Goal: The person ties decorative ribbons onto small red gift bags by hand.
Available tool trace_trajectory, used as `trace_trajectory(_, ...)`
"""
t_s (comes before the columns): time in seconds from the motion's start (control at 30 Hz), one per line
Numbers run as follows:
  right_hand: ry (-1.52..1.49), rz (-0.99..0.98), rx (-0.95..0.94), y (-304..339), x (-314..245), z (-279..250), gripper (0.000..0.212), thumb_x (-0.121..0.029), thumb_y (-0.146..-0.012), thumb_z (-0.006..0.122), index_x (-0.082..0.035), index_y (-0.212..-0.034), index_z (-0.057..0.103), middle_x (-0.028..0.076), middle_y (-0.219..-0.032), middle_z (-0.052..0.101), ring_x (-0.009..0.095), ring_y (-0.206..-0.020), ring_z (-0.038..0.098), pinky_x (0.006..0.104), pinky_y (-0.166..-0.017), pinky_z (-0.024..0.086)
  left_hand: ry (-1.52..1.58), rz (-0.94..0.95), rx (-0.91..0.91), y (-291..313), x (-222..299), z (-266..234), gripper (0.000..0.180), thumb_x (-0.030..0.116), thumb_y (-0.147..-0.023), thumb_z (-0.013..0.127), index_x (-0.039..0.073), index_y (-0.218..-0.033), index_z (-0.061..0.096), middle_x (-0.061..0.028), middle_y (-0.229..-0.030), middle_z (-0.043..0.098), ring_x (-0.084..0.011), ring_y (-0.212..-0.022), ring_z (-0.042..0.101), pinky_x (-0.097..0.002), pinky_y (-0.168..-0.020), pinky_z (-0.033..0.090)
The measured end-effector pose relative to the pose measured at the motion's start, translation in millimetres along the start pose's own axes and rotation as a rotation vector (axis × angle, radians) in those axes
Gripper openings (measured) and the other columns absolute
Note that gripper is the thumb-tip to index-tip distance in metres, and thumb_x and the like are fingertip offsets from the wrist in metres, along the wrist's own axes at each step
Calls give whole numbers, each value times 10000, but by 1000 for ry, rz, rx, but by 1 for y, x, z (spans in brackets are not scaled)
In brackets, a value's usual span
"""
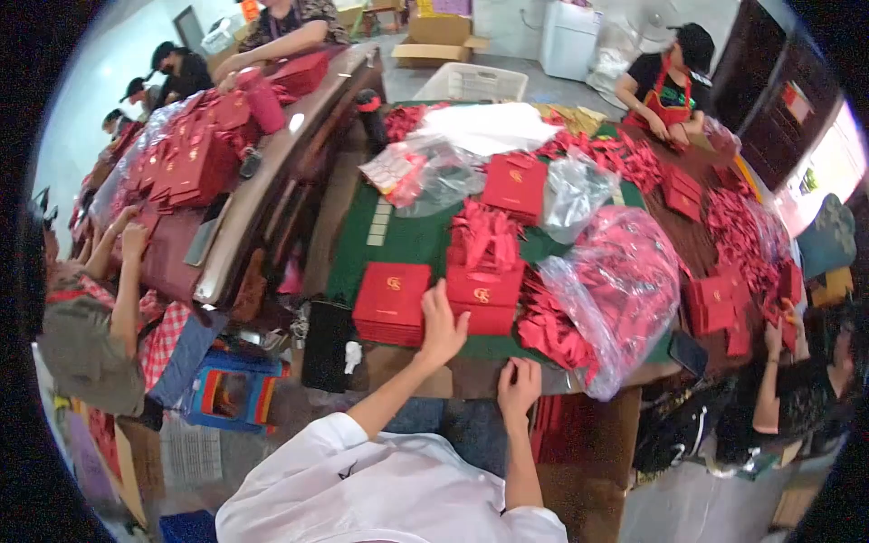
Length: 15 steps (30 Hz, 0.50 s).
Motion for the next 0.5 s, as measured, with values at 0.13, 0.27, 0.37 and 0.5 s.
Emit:
trace_trajectory(0.13, -75, 41, -59, 3, -7, 15, 112, -15, -844, 669, -15, -953, 648, 173, -945, 608, 341, -885, 612, 397, -778, 509, -43, 123, 2, -7, 5, -50, 834, 73, -781, 696, -69, -1472, 251, -294, -1340, 373, -464, -1205, 381, -525, -1040, 319)
trace_trajectory(0.27, -191, 129, -59, -6, -10, -14, 122, 5, -873, 647, -8, -994, 650, 163, -965, 606, 323, -889, 614, 376, -782, 505, -196, 121, -46, 2, -3, -93, 784, 37, -735, 651, 8, -1459, 355, -253, -1389, 375, -449, -1274, 351, -535, -1092, 286)
trace_trajectory(0.37, -59, 111, -9, -14, 0, -32, 141, 30, -880, 630, -10, -1014, 644, 157, -963, 594, 308, -898, 604, 368, -777, 498, -368, 138, -85, 5, -14, -108, 811, 20, -685, 621, 49, -1458, 378, -256, -1449, 342, -479, -1348, 293, -557, -1120, 271)
trace_trajectory(0.5, 34, 127, 108, -29, 16, -46, 123, 3, -872, 656, -22, -989, 631, 139, -971, 565, 301, -912, 567, 391, -805, 472, -356, 73, -144, 21, -54, -106, 757, -2, -687, 651, 47, -1414, 444, -221, -1421, 416, -418, -1324, 377, -502, -1080, 337)
Point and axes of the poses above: each hand's wrist, its own y-axis away from the middle knuckle, its own z-axis out of the palm, x = y × z, the point moved 5 cm from there along -y, towards the middle knuckle
